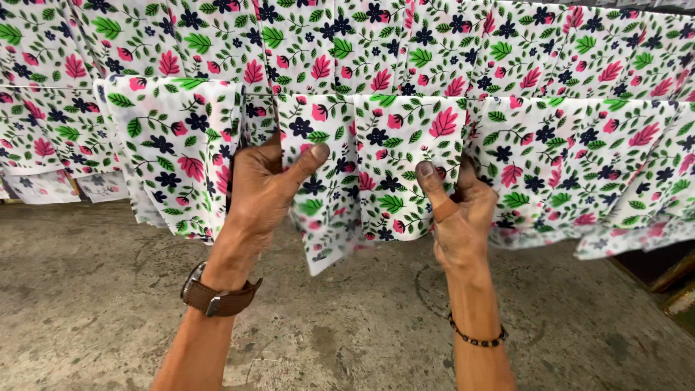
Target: The person repeatedly folds small floral-patterned fabric pieces by hand. They pick up each piece, fold it in half, then fold it again into a compact rectangle, and place it back among other folded pieces hanging on a line.
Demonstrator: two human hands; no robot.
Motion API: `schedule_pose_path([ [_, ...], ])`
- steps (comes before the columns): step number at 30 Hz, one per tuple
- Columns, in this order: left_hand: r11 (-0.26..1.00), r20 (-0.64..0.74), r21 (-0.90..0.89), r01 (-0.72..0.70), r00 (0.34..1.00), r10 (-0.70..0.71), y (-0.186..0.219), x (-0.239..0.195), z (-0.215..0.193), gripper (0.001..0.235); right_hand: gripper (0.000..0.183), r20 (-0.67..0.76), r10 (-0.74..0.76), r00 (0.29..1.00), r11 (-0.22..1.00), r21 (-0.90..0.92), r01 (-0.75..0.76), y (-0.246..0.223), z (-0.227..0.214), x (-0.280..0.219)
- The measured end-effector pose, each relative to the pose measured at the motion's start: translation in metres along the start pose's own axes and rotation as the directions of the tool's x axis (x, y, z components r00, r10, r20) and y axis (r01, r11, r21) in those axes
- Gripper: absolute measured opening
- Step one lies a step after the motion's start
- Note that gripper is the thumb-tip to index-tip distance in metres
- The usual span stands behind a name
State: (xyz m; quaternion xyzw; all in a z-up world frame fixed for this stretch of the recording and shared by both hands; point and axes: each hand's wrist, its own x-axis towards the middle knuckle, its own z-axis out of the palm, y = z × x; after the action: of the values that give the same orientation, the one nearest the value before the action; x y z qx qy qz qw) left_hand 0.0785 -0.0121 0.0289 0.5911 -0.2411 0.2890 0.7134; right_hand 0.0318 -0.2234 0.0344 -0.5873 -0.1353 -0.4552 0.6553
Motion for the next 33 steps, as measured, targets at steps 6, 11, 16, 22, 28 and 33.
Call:
schedule_pose_path([
  [6,0.998,-0.096,0.040,0.050,0.994,-0.046,0.047,-0.010,0.013,0.041,0.023,-0.158,0.110,0.981,0.994,0.045,-0.104,0.056,-0.034,0.021],
  [11,0.991,-0.152,0.130,0.020,0.988,0.000,0.033,-0.005,-0.013,0.053,0.022,-0.135,0.027,0.991,1.000,0.008,-0.026,0.037,-0.033,0.008],
  [16,0.972,-0.083,0.235,0.025,0.997,-0.006,0.031,-0.008,-0.025,0.066,0.023,-0.084,0.002,0.996,0.999,-0.045,-0.006,0.041,-0.035,0.006],
  [22,0.973,-0.056,0.224,0.060,0.997,-0.049,0.030,-0.014,-0.017,0.064,0.032,-0.088,-0.028,0.996,0.991,-0.133,0.016,0.068,-0.039,0.008],
  [28,0.976,-0.088,0.184,0.115,0.991,-0.100,0.012,-0.020,-0.008,0.062,0.046,-0.119,0.027,0.993,0.997,-0.065,-0.035,0.038,-0.024,-0.001],
  [33,0.977,-0.062,0.154,0.151,0.988,-0.143,0.026,-0.026,0.009,0.055,0.035,-0.212,0.015,0.977,0.993,-0.112,-0.040,0.048,-0.033,-0.001],
])
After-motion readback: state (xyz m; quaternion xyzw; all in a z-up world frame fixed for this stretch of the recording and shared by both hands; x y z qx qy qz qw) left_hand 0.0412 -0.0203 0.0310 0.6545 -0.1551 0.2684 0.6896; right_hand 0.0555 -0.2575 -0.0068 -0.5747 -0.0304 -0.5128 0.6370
